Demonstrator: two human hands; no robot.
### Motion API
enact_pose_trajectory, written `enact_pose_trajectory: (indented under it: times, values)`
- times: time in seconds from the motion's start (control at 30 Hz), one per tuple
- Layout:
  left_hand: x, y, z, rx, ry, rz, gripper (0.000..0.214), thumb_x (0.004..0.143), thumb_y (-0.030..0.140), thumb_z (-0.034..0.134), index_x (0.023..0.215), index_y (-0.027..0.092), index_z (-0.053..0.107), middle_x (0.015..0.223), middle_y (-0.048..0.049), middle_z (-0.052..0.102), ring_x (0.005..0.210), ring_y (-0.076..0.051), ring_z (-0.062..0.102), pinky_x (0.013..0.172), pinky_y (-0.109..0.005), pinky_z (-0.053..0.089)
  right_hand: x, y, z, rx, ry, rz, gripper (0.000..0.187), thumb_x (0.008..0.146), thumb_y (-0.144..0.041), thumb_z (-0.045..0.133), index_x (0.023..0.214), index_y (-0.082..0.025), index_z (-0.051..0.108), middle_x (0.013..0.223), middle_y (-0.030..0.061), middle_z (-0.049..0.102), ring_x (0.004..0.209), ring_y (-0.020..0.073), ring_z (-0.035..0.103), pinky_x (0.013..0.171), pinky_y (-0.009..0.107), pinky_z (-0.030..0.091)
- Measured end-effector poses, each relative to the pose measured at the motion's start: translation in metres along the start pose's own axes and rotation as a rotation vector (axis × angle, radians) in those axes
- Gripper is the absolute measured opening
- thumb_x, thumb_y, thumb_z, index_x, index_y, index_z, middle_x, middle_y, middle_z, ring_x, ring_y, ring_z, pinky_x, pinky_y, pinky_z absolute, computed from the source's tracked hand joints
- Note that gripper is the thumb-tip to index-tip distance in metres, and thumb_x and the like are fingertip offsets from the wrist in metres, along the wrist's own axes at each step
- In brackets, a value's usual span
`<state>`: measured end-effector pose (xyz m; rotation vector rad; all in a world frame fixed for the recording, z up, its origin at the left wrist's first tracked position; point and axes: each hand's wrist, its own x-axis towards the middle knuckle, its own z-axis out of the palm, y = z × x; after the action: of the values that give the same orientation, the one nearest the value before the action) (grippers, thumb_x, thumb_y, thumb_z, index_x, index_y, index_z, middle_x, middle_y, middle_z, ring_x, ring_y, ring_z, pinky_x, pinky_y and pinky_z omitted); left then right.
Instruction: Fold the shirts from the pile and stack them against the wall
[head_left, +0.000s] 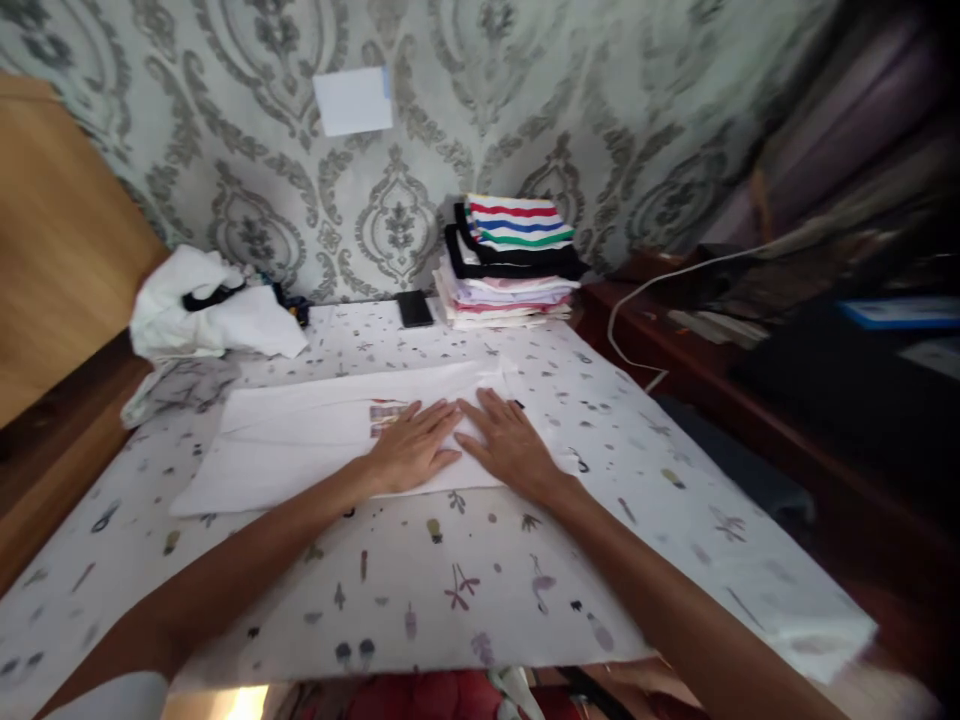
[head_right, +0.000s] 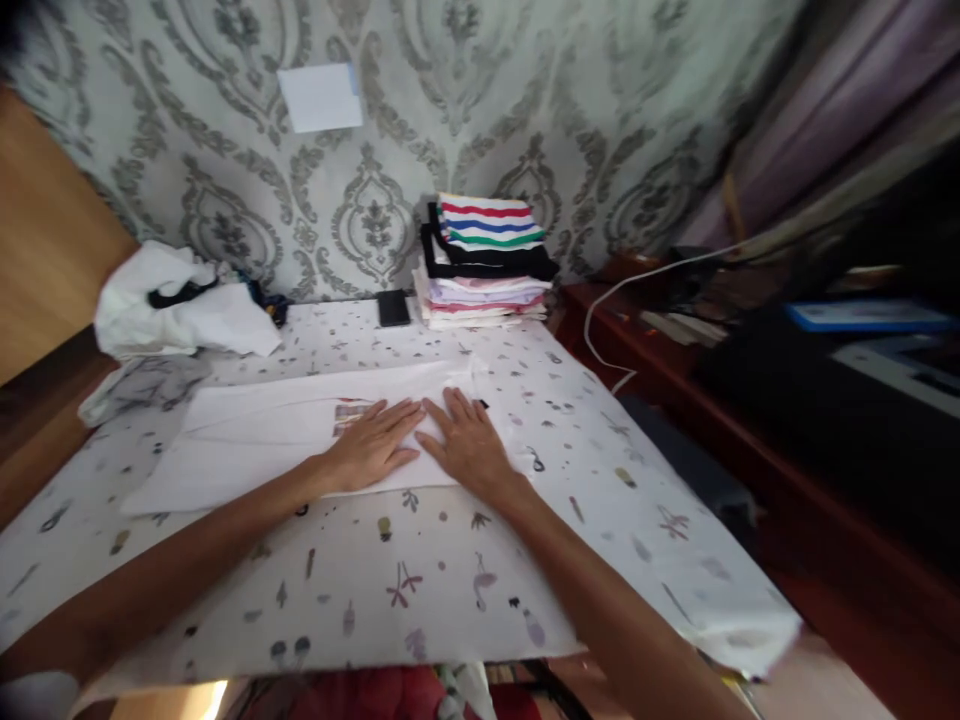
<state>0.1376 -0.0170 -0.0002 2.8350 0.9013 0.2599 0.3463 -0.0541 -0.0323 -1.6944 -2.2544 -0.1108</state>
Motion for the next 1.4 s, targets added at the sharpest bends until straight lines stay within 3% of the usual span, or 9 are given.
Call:
enact_pose_trajectory:
  times: [0.17,0.5,0.73,0.87,0.97,1.1,1.23,1.33,1.4]
  values:
    - [-0.037,-0.026,-0.004,0.021,-0.065,-0.187,0.066,0.102,0.055,0.025,0.156,0.017,0.026,0.166,-0.0119,0.02,0.154,-0.022,0.012,0.124,-0.048,0.016,0.001,0.002,0.002,-0.058,-0.014,-0.035,0.058,0.101,-0.05,0.039,0.148,-0.017,0.048,0.155,0.0205,0.042,0.145,0.0355,0.036,0.113,0.057,0.035]
    - [-0.147,-0.091,-0.027,0.192,0.057,-0.521,0.059,0.103,0.05,0.025,0.154,0.02,0.034,0.164,-0.0112,0.026,0.153,-0.022,0.018,0.123,-0.051,0.014,0.001,0.005,0.005,-0.138,0.029,-0.084,0.057,0.1,-0.049,0.032,0.148,-0.022,0.047,0.153,0.0142,0.046,0.144,0.0314,0.038,0.111,0.051,0.04]
    - [-0.197,-0.129,-0.04,0.274,0.091,-0.768,0.06,0.102,0.049,0.025,0.152,0.019,0.038,0.164,-0.0102,0.027,0.153,-0.025,0.019,0.122,-0.052,0.017,0.001,0.002,0.002,-0.159,-0.013,-0.069,0.058,0.102,-0.048,0.028,0.149,-0.02,0.046,0.155,0.0157,0.043,0.146,0.0312,0.036,0.111,0.053,0.04]
    - [-0.211,-0.145,-0.045,0.199,0.103,-0.876,0.062,0.101,0.049,0.024,0.152,0.016,0.037,0.164,-0.0137,0.026,0.152,-0.028,0.021,0.12,-0.055,0.021,0.001,0.002,0.002,-0.165,0.002,-0.075,0.057,0.102,-0.049,0.029,0.148,-0.02,0.048,0.154,0.0155,0.045,0.145,0.0303,0.037,0.111,0.052,0.041]
    - [-0.217,-0.152,-0.045,0.166,0.158,-0.893,0.064,0.1,0.049,0.027,0.149,0.01,0.039,0.16,-0.0191,0.034,0.149,-0.03,0.03,0.118,-0.051,0.026,0.001,0.0,0.002,-0.162,0.012,-0.071,0.056,0.101,-0.048,0.033,0.147,-0.021,0.049,0.153,0.0144,0.047,0.144,0.0295,0.039,0.111,0.051,0.041]
    - [-0.218,-0.16,-0.046,0.184,0.283,-0.859,0.061,0.096,0.048,0.033,0.14,0.008,0.049,0.143,-0.021,0.054,0.133,-0.033,0.048,0.111,-0.047,0.036,0.001,0.002,0.0,-0.118,0.035,-0.074,0.053,0.1,-0.046,0.037,0.144,-0.019,0.053,0.15,0.0154,0.049,0.142,0.0305,0.042,0.111,0.052,0.041]
    - [-0.214,-0.178,-0.06,0.085,0.372,-0.973,0.055,0.092,0.045,0.041,0.132,0.009,0.054,0.117,-0.017,0.067,0.109,-0.032,0.06,0.097,-0.044,0.046,0.004,0.0,-0.01,0.041,0.166,-0.093,0.049,0.1,-0.043,0.038,0.129,-0.014,0.064,0.138,0.0186,0.06,0.131,0.0323,0.054,0.108,0.051,0.045]
    - [-0.209,-0.196,-0.075,-0.104,0.399,-1.087,0.047,0.085,0.039,0.052,0.122,0.013,0.061,0.102,-0.0109,0.07,0.096,-0.027,0.064,0.087,-0.036,0.049,0.011,-0.029,-0.023,0.211,0.235,-0.185,0.039,0.099,-0.039,0.042,0.117,-0.017,0.07,0.13,0.0168,0.064,0.121,0.0315,0.06,0.103,0.051,0.05]
    - [-0.204,-0.207,-0.082,-0.18,0.42,-1.119,0.037,0.079,0.035,0.056,0.108,0.015,0.066,0.098,-0.0087,0.07,0.094,-0.026,0.064,0.083,-0.033,0.048,0.016,-0.069,-0.03,0.339,0.18,-0.284,0.031,0.099,-0.034,0.045,0.113,-0.02,0.07,0.123,0.0128,0.067,0.114,0.0273,0.063,0.099,0.047,0.053]
